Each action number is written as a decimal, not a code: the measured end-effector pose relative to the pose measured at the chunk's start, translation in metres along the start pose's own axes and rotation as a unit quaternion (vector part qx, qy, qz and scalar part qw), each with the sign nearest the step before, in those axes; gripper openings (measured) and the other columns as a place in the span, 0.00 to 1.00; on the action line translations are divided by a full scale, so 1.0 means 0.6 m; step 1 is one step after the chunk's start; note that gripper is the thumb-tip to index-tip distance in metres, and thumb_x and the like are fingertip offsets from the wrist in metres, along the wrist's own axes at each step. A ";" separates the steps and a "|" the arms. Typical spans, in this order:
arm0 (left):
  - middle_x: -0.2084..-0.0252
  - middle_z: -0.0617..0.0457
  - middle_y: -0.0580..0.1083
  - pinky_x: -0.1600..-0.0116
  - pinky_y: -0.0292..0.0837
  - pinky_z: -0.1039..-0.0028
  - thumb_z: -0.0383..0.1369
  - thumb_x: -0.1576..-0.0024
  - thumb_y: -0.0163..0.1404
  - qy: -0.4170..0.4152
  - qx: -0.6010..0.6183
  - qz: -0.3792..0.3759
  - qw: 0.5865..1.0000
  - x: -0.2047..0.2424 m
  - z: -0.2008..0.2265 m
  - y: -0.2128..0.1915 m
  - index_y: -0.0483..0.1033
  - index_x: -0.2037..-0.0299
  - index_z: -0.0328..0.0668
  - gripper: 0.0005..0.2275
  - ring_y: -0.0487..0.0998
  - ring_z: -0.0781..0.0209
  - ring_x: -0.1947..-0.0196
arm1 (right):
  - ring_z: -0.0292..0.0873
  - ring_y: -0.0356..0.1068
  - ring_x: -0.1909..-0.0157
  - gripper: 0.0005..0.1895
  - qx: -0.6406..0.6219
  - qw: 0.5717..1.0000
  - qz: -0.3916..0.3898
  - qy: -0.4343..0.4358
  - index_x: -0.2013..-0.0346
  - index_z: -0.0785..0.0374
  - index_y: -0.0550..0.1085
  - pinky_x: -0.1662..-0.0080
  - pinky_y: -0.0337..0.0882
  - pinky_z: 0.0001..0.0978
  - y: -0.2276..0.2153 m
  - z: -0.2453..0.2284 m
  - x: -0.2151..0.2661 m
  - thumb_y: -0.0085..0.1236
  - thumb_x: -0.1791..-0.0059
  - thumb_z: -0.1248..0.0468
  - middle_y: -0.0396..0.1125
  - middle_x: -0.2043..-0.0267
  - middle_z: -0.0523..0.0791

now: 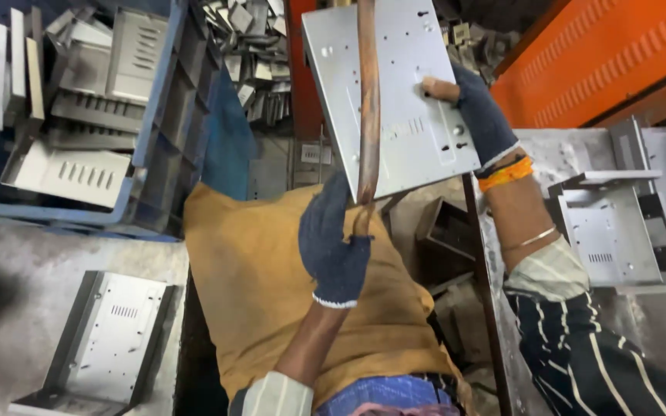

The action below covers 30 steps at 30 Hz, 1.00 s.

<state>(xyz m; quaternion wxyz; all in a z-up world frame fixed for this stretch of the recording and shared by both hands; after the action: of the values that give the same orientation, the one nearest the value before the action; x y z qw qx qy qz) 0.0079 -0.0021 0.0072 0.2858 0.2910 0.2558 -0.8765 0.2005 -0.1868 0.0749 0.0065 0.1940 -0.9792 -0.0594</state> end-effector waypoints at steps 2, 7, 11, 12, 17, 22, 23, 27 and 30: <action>0.36 0.46 0.73 0.34 0.69 0.62 0.30 0.44 0.63 -0.006 -0.001 -0.006 1.000 0.002 -0.002 -0.003 0.70 0.36 0.39 0.26 0.75 0.47 0.38 | 0.35 0.74 0.60 0.26 0.047 0.999 0.006 0.004 0.44 0.65 0.73 0.58 0.76 0.27 -0.035 0.032 -0.014 0.62 0.51 0.53 0.72 0.56 0.43; 0.36 0.44 0.73 0.32 0.66 0.62 0.31 0.45 0.62 -0.054 0.038 -0.035 0.997 0.026 0.013 -0.015 0.69 0.35 0.37 0.26 0.73 0.47 0.36 | 0.36 0.73 0.61 0.26 0.095 0.995 0.018 0.007 0.45 0.70 0.73 0.60 0.74 0.26 -0.028 0.024 0.009 0.61 0.50 0.53 0.72 0.56 0.44; 0.31 0.48 0.68 0.33 0.63 0.67 0.44 0.37 0.50 -0.339 0.232 -0.010 0.912 0.052 -0.019 0.037 0.57 0.28 0.39 0.30 0.69 0.55 0.33 | 0.36 0.73 0.57 0.27 0.055 0.995 0.066 -0.059 0.45 0.70 0.72 0.56 0.75 0.28 -0.058 0.085 0.033 0.58 0.48 0.51 0.71 0.55 0.44; 0.29 0.51 0.64 0.32 0.60 0.69 0.49 0.35 0.45 -0.443 0.280 -0.014 0.852 0.068 -0.037 0.056 0.51 0.26 0.41 0.32 0.65 0.60 0.32 | 0.35 0.72 0.54 0.28 0.054 0.989 0.117 -0.067 0.43 0.70 0.72 0.52 0.74 0.27 -0.089 0.134 0.032 0.58 0.48 0.50 0.71 0.54 0.44; 0.40 0.45 0.70 0.37 0.67 0.65 0.54 0.37 0.41 -0.546 0.350 -0.005 0.761 0.083 -0.062 0.093 0.56 0.26 0.44 0.33 0.71 0.55 0.42 | 0.40 0.68 0.47 0.29 0.096 0.977 0.187 -0.025 0.38 0.67 0.70 0.47 0.69 0.32 -0.058 0.290 0.118 0.60 0.48 0.52 0.70 0.47 0.44; 0.34 0.44 0.66 0.33 0.61 0.64 0.50 0.35 0.47 -0.290 0.208 0.049 0.933 -0.003 -0.058 0.016 0.54 0.28 0.33 0.32 0.67 0.53 0.36 | 0.49 0.66 0.40 0.32 0.394 0.837 0.278 -0.259 0.36 0.72 0.67 0.40 0.65 0.39 0.080 0.105 0.170 0.63 0.50 0.58 0.67 0.42 0.54; 0.35 0.44 0.69 0.32 0.64 0.65 0.49 0.35 0.48 -0.250 0.180 0.012 0.951 -0.014 -0.070 0.012 0.60 0.30 0.34 0.30 0.70 0.54 0.36 | 0.50 0.69 0.40 0.23 0.438 0.814 0.229 -0.306 0.40 0.70 0.71 0.40 0.68 0.41 0.100 0.076 0.166 0.61 0.45 0.59 0.71 0.46 0.54; 0.32 0.44 0.70 0.27 0.63 0.65 0.49 0.36 0.51 -0.165 0.271 -0.108 0.942 -0.057 -0.094 0.014 0.65 0.29 0.36 0.31 0.71 0.53 0.31 | 0.50 0.69 0.74 0.16 0.533 0.839 0.094 -0.055 0.68 0.63 0.83 0.66 0.65 0.45 0.111 0.053 0.110 0.60 0.45 0.55 0.68 0.78 0.54; 0.27 0.45 0.64 0.23 0.59 0.64 0.51 0.41 0.55 -0.154 0.352 -0.159 0.910 -0.058 -0.117 0.032 0.58 0.25 0.36 0.38 0.64 0.52 0.26 | 0.48 0.68 0.82 0.15 0.455 0.873 0.111 -0.138 0.74 0.63 0.79 0.72 0.66 0.42 0.133 -0.003 0.118 0.59 0.49 0.57 0.64 0.84 0.48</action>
<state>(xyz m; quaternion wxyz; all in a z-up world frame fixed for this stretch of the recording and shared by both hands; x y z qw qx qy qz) 0.0692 0.0399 -0.0243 0.0578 0.1896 -0.0733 -0.9774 0.1045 -0.1406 0.0853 -0.2112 0.0554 -0.9040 0.3676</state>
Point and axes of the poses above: each hand's wrist, its own x-axis away from the middle knuckle, its own y-axis out of the palm, z = x × y, the point moved 1 cm from there along -x, towards the middle knuckle
